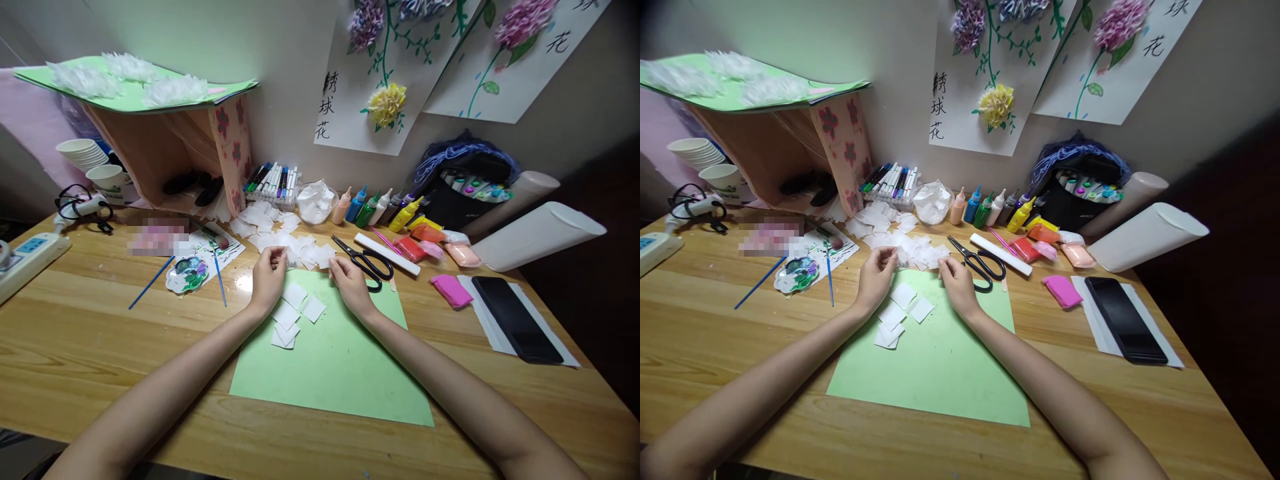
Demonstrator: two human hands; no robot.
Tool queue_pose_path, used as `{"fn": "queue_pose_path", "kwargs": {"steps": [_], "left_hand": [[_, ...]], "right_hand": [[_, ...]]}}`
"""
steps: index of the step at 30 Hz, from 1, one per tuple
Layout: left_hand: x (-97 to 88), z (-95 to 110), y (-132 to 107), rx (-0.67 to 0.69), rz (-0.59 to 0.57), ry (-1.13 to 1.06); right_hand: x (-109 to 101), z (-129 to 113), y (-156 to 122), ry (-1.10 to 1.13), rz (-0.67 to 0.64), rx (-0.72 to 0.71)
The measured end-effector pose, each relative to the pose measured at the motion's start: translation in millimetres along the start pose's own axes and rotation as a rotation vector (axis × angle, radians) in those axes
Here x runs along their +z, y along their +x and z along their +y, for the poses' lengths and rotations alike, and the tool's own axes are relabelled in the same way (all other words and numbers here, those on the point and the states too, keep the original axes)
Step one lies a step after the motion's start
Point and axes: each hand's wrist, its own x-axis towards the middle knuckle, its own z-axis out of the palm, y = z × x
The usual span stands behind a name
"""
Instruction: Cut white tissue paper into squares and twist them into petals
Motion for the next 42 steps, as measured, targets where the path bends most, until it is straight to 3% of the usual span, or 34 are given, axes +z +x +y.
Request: {"fn": "queue_pose_path", "kwargs": {"steps": [5, 8, 12, 15, 23, 28, 36, 42], "left_hand": [[0.6, -1, -2, 0.075, -0.006, 0.02], [-0.3, -1, -3, 0.112, 0.081, 0.036], [-2.6, 1, -3, 0.124, 0.154, 0.085], [-3.3, 2, -4, 0.132, 0.154, 0.099], [-3.1, 3, -4, 0.119, 0.12, 0.084], [-2.5, 5, -5, 0.141, 0.064, 0.069], [-6.0, 17, -11, 0.288, -0.17, 0.142], [-4.3, 22, -18, 0.574, -0.523, 0.353]], "right_hand": [[2, 2, 2, 0.041, -0.021, 0.022], [-6, -2, 3, -0.022, -0.06, -0.106], [-21, -11, 8, -0.2, -0.588, -0.366], [-26, -15, 9, -0.282, -0.746, -0.423], [-21, -13, 4, -0.313, -0.697, -0.467], [-20, -10, 6, -0.241, -0.664, -0.419], [-23, -6, 12, -0.008, -0.52, -0.22], [-14, -1, 12, 0.321, -0.327, 0.027]]}}
